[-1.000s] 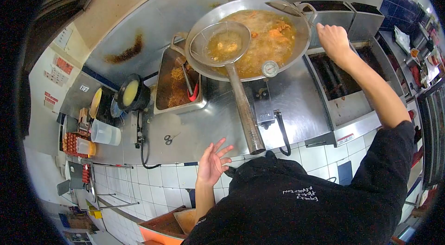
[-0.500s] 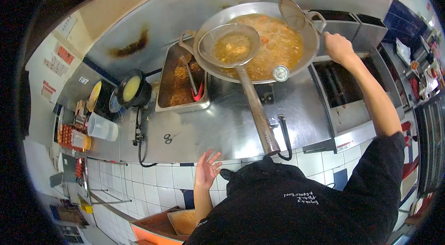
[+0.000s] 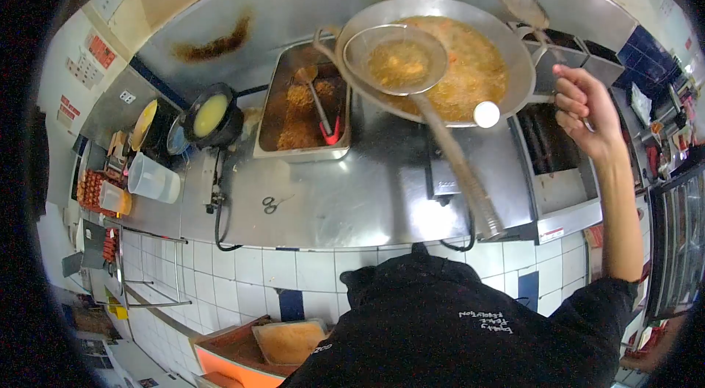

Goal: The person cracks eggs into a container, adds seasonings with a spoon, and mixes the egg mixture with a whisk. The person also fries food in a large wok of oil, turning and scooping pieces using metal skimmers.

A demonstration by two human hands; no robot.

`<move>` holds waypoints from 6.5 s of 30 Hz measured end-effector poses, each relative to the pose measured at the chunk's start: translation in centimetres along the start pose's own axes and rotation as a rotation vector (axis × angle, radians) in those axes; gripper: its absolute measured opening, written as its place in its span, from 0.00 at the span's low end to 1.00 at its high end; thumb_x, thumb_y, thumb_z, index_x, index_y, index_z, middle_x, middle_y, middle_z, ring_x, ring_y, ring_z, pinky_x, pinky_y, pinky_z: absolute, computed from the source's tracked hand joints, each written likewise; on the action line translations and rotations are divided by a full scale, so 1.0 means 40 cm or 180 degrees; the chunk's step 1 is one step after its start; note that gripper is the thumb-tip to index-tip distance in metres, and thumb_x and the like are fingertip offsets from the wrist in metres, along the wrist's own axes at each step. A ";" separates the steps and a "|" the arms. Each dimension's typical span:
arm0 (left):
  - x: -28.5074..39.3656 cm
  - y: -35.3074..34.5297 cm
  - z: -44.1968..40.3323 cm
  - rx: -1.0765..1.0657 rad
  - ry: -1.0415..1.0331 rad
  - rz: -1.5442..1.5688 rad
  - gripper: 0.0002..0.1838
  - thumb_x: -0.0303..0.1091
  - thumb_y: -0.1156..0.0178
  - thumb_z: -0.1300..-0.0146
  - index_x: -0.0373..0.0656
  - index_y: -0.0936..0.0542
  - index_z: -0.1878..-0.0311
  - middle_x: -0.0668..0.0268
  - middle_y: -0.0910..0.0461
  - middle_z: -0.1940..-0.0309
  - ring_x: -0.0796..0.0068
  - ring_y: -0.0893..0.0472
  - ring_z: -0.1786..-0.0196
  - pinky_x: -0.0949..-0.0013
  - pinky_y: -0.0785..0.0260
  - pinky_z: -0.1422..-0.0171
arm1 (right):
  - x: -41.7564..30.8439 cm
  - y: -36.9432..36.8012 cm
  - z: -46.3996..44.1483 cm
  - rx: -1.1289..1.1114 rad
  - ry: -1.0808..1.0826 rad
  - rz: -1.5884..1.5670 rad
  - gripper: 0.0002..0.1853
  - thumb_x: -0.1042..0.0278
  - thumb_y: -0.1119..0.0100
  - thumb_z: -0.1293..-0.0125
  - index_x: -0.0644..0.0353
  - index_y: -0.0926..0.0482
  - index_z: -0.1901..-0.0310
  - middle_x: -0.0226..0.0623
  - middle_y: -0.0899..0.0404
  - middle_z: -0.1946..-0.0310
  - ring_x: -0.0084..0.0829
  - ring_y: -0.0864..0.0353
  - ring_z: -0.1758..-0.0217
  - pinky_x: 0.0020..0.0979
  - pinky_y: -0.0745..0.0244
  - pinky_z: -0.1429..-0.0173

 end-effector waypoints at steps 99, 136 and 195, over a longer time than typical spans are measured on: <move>4.515 3.438 -1.040 0.0011 -0.4594 -0.0072 0.27 0.23 0.42 0.27 0.41 0.19 0.25 0.66 0.13 0.40 0.74 0.17 0.41 0.71 0.26 0.35 | 2.872 -5.412 0.090 -0.2688 -0.0262 0.0565 0.12 0.67 0.46 0.15 0.66 0.23 0.42 0.37 0.18 0.48 0.31 0.15 0.51 0.35 0.08 0.47; 3.096 3.264 -1.065 0.2269 -0.3003 0.1432 0.40 0.29 0.28 0.28 0.39 0.35 0.16 0.55 0.26 0.28 0.62 0.18 0.36 0.60 0.19 0.36 | 3.602 -5.248 0.428 -0.4660 -0.2447 0.2649 0.21 0.64 0.46 0.17 0.55 0.22 0.28 0.34 0.16 0.38 0.29 0.16 0.38 0.38 0.19 0.34; 3.726 2.394 -0.781 -0.0797 -0.5490 -0.1062 0.26 0.23 0.35 0.30 0.41 0.25 0.30 0.60 0.17 0.44 0.69 0.20 0.48 0.64 0.29 0.43 | 2.544 -4.317 0.131 -0.1515 -0.0144 0.1929 0.22 0.65 0.37 0.24 0.59 0.23 0.31 0.29 0.19 0.55 0.21 0.20 0.56 0.27 0.21 0.45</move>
Point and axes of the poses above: each hand's wrist, its own z-axis away from the middle knuckle, its own y-axis out of the back of the hand, x = y × z, the point moved 3 cm from there along -z, towards the middle knuckle
